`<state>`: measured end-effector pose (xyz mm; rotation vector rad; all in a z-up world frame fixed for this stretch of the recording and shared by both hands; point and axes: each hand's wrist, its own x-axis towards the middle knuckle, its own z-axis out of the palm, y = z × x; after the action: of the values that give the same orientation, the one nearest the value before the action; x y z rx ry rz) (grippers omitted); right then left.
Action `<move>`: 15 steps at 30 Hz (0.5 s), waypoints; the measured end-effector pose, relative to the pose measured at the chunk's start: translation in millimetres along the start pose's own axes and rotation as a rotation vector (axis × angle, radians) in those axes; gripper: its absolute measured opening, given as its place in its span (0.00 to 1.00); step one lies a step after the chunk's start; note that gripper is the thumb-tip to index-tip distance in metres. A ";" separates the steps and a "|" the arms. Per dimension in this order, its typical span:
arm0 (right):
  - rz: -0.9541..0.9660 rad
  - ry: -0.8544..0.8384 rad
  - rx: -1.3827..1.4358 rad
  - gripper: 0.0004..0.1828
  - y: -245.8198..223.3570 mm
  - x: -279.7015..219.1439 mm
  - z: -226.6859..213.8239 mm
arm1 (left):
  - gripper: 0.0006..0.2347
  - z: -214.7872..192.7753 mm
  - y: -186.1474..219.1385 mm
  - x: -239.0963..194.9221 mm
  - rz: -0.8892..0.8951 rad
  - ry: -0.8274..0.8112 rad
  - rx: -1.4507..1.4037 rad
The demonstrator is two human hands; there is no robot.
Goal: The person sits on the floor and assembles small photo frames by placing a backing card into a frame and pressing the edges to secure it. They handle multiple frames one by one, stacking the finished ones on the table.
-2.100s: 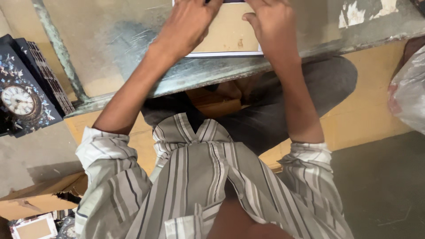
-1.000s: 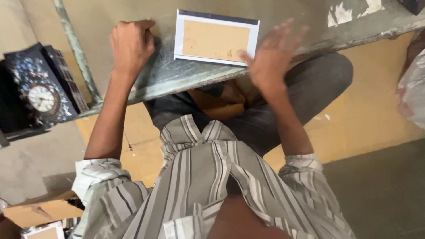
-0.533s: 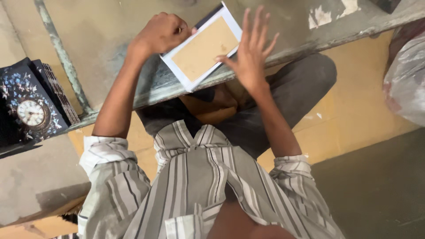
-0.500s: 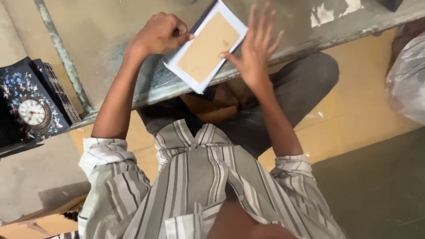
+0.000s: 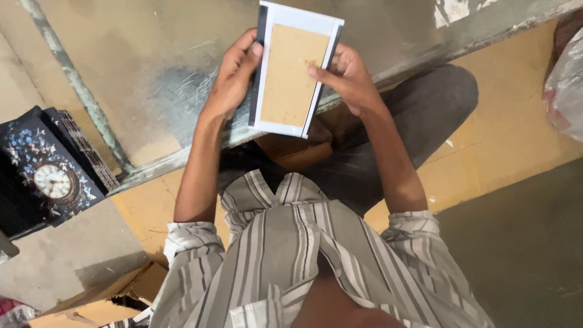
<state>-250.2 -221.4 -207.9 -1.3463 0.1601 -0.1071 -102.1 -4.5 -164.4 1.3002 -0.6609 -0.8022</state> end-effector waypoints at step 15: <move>0.137 0.199 0.098 0.23 -4.4 8.0 0.4 | 0.21 14.9 -26.0 -1.3 -0.033 0.235 -0.079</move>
<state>-242.2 -223.3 -204.0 -1.2216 0.4093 -0.1314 -118.6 -14.0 -187.6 1.3115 -0.4172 -0.6824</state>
